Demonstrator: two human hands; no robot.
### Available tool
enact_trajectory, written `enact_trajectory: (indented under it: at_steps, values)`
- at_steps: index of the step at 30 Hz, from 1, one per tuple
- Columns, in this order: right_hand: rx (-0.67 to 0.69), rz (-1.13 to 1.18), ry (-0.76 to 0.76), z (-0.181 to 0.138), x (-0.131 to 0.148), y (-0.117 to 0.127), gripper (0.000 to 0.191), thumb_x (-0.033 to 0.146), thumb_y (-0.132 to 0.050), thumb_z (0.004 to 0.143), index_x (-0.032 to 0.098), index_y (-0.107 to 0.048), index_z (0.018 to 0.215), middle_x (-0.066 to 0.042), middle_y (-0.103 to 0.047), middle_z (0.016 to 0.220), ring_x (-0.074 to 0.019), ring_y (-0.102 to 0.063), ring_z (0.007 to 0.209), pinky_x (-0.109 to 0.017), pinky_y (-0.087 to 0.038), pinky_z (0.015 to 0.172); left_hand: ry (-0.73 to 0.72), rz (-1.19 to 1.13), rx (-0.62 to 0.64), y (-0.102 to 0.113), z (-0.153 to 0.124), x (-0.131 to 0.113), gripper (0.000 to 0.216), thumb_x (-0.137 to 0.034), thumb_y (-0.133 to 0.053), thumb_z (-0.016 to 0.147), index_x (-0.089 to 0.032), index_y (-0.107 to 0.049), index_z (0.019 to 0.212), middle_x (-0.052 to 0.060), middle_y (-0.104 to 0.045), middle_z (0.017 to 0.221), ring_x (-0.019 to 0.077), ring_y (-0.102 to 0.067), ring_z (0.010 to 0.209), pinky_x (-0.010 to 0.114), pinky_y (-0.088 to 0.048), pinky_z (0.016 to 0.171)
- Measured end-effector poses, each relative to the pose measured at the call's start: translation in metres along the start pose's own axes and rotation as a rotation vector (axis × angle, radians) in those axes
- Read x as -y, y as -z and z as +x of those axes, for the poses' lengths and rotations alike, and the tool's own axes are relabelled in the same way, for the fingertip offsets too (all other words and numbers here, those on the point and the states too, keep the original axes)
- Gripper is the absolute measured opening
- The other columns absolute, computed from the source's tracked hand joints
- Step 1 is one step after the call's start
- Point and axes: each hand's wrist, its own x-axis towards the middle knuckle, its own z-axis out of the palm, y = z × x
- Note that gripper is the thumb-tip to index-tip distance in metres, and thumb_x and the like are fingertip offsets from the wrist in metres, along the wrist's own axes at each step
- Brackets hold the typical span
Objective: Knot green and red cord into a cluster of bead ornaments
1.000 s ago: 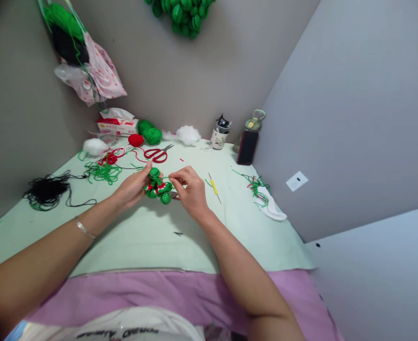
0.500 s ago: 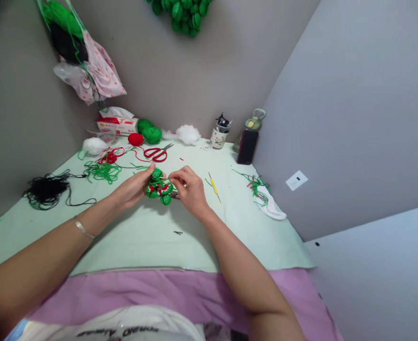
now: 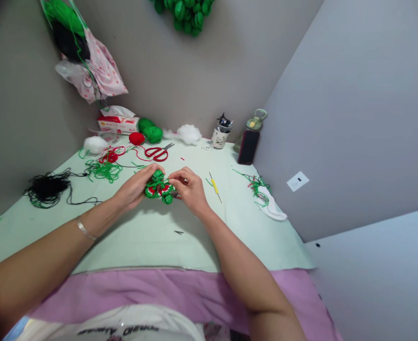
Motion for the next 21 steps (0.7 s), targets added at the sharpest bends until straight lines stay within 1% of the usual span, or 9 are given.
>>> enact_trajectory:
  at_steps: [3,7,9,11,15,18,21]
  values:
    - [0.007,0.004,0.004,-0.001,0.000,-0.001,0.007,0.026,-0.069,0.079,0.021,-0.070,0.073,0.000,-0.054,0.077,-0.0119,-0.048,0.065,-0.026,-0.042,0.058,-0.016,0.007,-0.014,0.000,0.000,0.000,0.037,-0.054,-0.063,0.086,-0.018,-0.062,0.080,-0.002,-0.050,0.075,0.0100,-0.045,0.065,0.019,-0.040,0.058]
    - [0.034,-0.009,0.037,-0.001,-0.002,-0.001,0.007,0.024,-0.067,0.081,0.021,-0.071,0.077,0.000,-0.053,0.077,-0.0113,-0.048,0.065,-0.027,-0.041,0.063,0.006,-0.012,-0.010,0.001,0.001,-0.002,0.039,-0.056,-0.064,0.085,-0.018,-0.063,0.079,-0.002,-0.051,0.072,0.0098,-0.046,0.062,0.019,-0.040,0.056]
    - [0.044,-0.016,0.049,0.000,-0.001,0.001,0.008,0.024,-0.065,0.083,0.022,-0.073,0.084,0.001,-0.052,0.078,-0.0113,-0.048,0.066,-0.027,-0.041,0.064,0.031,-0.034,0.018,0.003,0.001,-0.006,0.039,-0.056,-0.062,0.086,-0.018,-0.066,0.084,0.000,-0.056,0.073,0.0110,-0.051,0.064,0.019,-0.043,0.058]
    - [0.040,-0.021,0.057,0.001,0.001,0.003,0.013,0.025,-0.064,0.084,0.023,-0.075,0.090,0.001,-0.050,0.079,-0.0116,-0.047,0.067,-0.028,-0.040,0.065,0.076,-0.054,0.074,0.006,0.003,-0.010,0.039,-0.056,-0.061,0.087,-0.018,-0.068,0.091,0.002,-0.062,0.079,0.0136,-0.058,0.071,0.021,-0.047,0.062]
    - [0.030,-0.014,0.068,0.003,0.002,0.010,0.015,0.024,-0.064,0.084,0.024,-0.077,0.092,0.000,-0.049,0.077,-0.0126,-0.047,0.068,-0.028,-0.039,0.064,0.160,-0.049,0.204,0.014,0.005,-0.015,0.035,-0.047,-0.067,0.085,-0.018,-0.070,0.104,0.007,-0.069,0.092,0.0172,-0.064,0.081,0.023,-0.050,0.066]
    - [0.069,0.000,0.070,0.005,0.001,0.014,0.017,0.023,-0.063,0.085,0.023,-0.077,0.095,0.000,-0.048,0.077,-0.0122,-0.046,0.068,-0.028,-0.037,0.063,0.158,-0.054,0.229,0.018,0.007,-0.015,0.037,-0.045,-0.069,0.085,-0.016,-0.071,0.107,0.009,-0.069,0.096,0.0156,-0.064,0.077,0.021,-0.050,0.065]
    - [0.122,-0.005,0.093,0.005,0.001,0.018,0.019,0.023,-0.062,0.086,0.023,-0.077,0.098,0.000,-0.046,0.076,-0.0121,-0.045,0.067,-0.027,-0.036,0.062,0.158,-0.038,0.221,0.019,0.008,-0.014,0.040,-0.048,-0.069,0.084,-0.015,-0.072,0.105,0.007,-0.068,0.088,0.0123,-0.060,0.068,0.019,-0.047,0.059]
